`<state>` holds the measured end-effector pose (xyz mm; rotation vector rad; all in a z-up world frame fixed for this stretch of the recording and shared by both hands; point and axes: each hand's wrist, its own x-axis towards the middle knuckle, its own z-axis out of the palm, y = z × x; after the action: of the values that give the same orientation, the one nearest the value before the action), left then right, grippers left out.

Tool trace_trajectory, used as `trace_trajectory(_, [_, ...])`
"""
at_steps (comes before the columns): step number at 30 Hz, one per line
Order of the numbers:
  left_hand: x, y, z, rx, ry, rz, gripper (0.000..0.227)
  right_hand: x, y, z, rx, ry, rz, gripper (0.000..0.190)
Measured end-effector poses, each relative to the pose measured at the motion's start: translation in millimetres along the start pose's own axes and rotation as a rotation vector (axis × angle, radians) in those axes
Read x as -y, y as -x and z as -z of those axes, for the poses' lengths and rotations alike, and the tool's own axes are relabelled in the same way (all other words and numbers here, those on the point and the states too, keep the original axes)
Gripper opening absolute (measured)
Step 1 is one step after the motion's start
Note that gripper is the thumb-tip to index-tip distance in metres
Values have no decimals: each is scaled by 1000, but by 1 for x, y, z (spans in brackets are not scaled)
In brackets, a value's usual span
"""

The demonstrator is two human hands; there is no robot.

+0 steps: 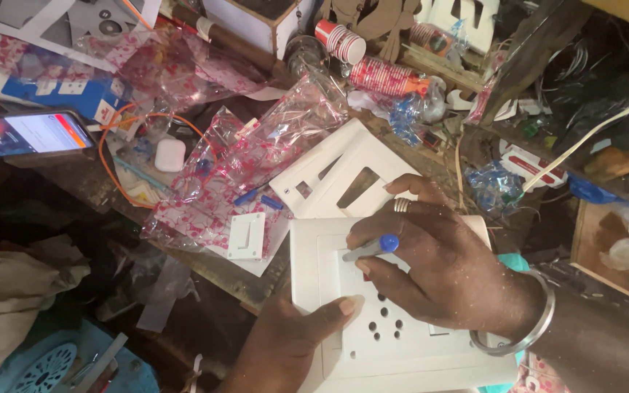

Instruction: Marking positions for components on an electrical switchboard panel using a pen.

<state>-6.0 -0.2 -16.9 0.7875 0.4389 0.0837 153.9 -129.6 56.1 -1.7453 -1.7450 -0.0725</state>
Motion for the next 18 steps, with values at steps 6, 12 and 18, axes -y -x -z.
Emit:
trace_trajectory(6, [16, -8, 12, 30, 13, -9, 76, 1, 0, 1, 25, 47, -10, 33])
trace_trajectory(12, [-7, -4, -1, -19, 24, 40, 85, -16, 38, 19, -244, -157, 67, 52])
trace_trajectory(18, [10, -16, 17, 44, -127, -8, 78, -37, 99, 46, -266, -45, -344, 37])
